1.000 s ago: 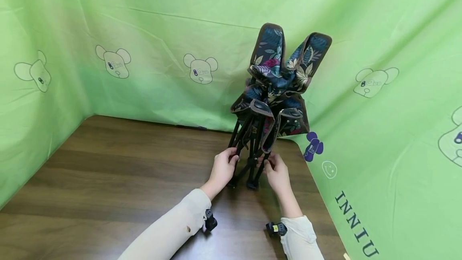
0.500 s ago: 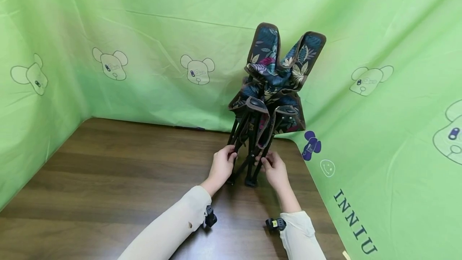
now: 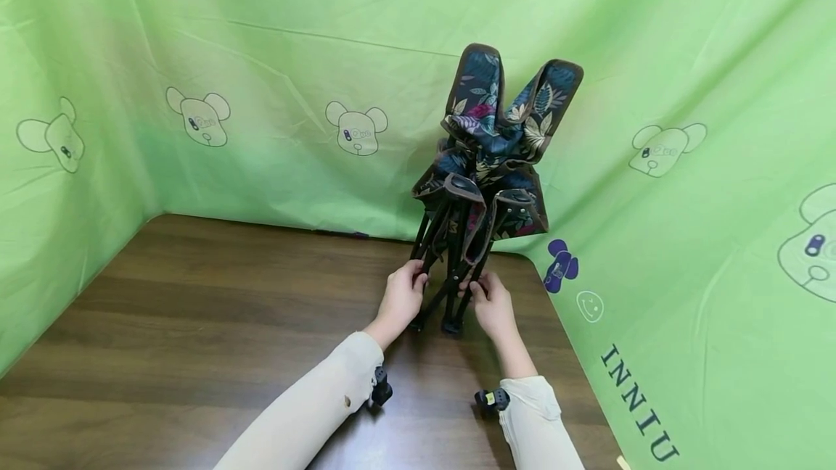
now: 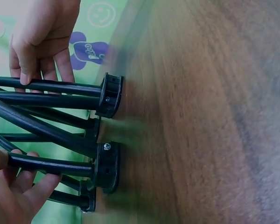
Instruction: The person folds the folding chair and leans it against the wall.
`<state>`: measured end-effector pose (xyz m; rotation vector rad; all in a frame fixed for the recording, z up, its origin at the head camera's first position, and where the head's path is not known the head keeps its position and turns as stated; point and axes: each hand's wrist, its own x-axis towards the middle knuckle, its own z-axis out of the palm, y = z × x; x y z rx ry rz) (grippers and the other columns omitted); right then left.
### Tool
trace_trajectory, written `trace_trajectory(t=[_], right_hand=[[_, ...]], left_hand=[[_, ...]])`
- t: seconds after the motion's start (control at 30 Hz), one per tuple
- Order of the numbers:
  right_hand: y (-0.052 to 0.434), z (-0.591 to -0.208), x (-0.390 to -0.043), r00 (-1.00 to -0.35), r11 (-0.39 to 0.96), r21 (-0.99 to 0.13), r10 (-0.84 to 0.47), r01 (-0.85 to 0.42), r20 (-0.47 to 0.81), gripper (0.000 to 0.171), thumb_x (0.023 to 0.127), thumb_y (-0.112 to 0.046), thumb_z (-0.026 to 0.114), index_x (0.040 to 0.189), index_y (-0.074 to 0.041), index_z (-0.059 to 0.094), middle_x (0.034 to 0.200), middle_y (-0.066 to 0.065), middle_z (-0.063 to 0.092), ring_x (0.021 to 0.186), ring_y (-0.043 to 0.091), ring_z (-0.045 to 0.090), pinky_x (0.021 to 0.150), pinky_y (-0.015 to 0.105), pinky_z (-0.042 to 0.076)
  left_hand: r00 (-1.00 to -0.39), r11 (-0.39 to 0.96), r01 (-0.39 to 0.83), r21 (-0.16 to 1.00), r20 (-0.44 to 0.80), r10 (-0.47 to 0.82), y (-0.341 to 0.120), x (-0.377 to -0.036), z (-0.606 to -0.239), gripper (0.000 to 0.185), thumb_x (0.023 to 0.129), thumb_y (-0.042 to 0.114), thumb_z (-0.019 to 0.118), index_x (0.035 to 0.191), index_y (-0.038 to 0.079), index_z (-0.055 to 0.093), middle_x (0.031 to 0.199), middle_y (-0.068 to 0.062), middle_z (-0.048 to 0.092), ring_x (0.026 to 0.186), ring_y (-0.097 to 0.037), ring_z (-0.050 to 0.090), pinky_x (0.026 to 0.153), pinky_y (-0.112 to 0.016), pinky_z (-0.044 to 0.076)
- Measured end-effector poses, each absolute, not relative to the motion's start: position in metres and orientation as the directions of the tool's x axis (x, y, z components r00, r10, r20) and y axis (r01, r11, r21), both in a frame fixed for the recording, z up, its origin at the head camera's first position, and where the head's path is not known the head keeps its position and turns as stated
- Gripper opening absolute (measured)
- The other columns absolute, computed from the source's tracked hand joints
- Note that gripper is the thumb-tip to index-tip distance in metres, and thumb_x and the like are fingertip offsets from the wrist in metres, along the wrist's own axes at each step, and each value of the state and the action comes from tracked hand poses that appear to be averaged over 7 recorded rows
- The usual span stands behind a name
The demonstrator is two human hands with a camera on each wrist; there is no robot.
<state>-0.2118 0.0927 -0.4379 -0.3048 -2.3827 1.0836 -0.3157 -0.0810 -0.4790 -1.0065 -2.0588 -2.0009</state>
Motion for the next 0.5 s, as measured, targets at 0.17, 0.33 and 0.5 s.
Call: trace_trajectory(t=[0.17,0.33,0.5], right_hand=[[0.094,-0.442,-0.211,-0.849,0.649,-0.76,0.394,-0.015,0.353,0.022,0.107,-0.003,0.048,0.127,0.002,0.055,0.109,0.03,0.071,0.098,0.047,0.071,0.076,0.049,0.062],[0.09,-0.437,-0.21,-0.855,0.627,-0.779,0.407,0.007,0.32,0.025,0.108,-0.003,0.047,0.13,0.006,0.054,0.112,0.032,0.069,0.099,0.044,0.072,0.078,0.044,0.063],[0.083,-0.43,-0.207,-0.855,0.631,-0.776,0.409,0.011,0.32,0.025,0.107,0.001,0.045,0.129,0.011,0.052,0.111,0.035,0.068,0.091,0.031,0.075,0.073,0.035,0.062]], left_hand=[[-0.775,-0.06,0.523,0.85,0.504,0.38,-0.08,-0.316,-0.48,0.017,0.103,0.004,0.059,0.118,0.0,0.065,0.103,-0.015,0.075,0.089,-0.021,0.071,0.08,-0.034,0.059],[-0.768,-0.036,0.545,0.837,0.517,0.378,-0.079,-0.315,-0.48,0.017,0.104,0.004,0.058,0.119,-0.001,0.065,0.102,-0.016,0.075,0.088,-0.022,0.072,0.078,-0.033,0.059],[-0.761,0.018,0.559,0.829,0.505,0.408,-0.08,-0.313,-0.477,0.016,0.105,0.007,0.056,0.118,0.002,0.064,0.1,-0.009,0.072,0.086,-0.018,0.069,0.074,-0.03,0.058]])
